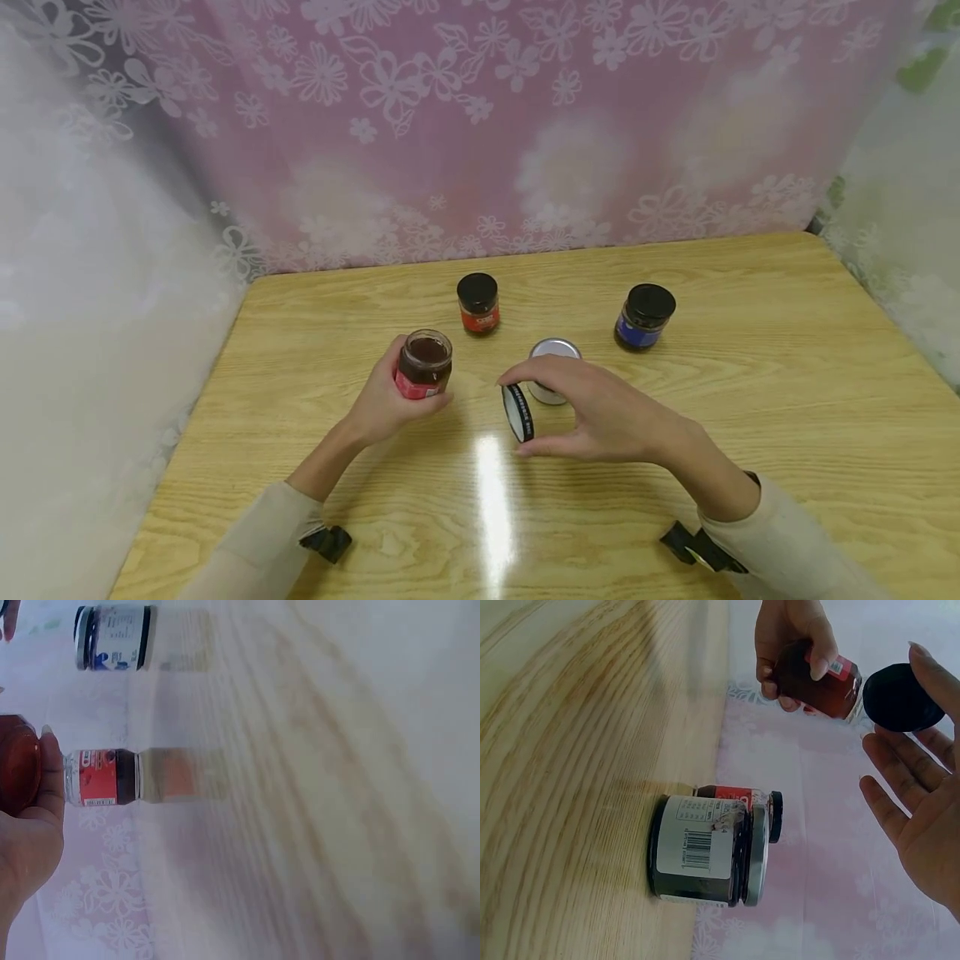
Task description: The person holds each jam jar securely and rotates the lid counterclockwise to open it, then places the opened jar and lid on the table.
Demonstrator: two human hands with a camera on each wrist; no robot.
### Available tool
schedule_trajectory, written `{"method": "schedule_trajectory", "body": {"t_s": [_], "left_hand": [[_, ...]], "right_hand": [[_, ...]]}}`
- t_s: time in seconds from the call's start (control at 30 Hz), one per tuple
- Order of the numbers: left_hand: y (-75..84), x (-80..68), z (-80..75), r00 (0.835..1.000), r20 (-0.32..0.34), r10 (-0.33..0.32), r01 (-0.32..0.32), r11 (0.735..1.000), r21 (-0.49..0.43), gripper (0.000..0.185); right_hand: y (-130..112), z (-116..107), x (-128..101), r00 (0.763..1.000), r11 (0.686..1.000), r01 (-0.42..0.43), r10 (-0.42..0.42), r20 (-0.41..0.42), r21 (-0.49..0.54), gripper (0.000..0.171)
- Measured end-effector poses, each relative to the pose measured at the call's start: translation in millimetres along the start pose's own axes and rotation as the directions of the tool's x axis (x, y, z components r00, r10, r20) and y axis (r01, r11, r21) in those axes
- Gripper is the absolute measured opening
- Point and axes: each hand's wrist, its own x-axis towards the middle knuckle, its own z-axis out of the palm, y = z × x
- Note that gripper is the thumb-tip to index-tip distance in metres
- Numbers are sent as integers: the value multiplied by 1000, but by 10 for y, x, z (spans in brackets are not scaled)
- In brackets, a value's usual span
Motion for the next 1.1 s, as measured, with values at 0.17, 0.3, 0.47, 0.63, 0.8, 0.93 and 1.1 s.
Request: {"method": "schedule_trajectory", "body": {"t_s": [0.17, 0.3, 0.47, 0.63, 0.8, 0.93, 1.1], "left_hand": [[-13, 57, -46, 998, -55, -12, 13, 1000, 11, 64], [8, 68, -70, 995, -94, -35, 37, 999, 18, 63], [186, 75, -69, 991, -118, -67, 68, 998, 7, 60], [225, 118, -72, 985, -149, -89, 91, 996, 8, 59], [233, 124, -78, 979, -173, -113, 117, 993, 17, 61], [225, 111, -76, 976, -181, -117, 124, 992, 29, 62], [67, 130, -99, 972, -206, -113, 122, 992, 32, 65]], "right_hand": [[-7, 29, 43, 1000, 1000, -10, 10, 18, 13, 63], [-12, 59, 68, 999, 999, -30, 29, 38, 29, 62], [-8, 92, 89, 998, 999, -46, 45, 43, 23, 63], [9, 125, 104, 995, 996, -83, 82, 48, 23, 64], [26, 145, 123, 996, 996, -82, 81, 32, 41, 63], [28, 162, 146, 998, 997, -65, 65, 6, 37, 62], [38, 184, 164, 997, 997, -75, 76, -6, 33, 61]]}}
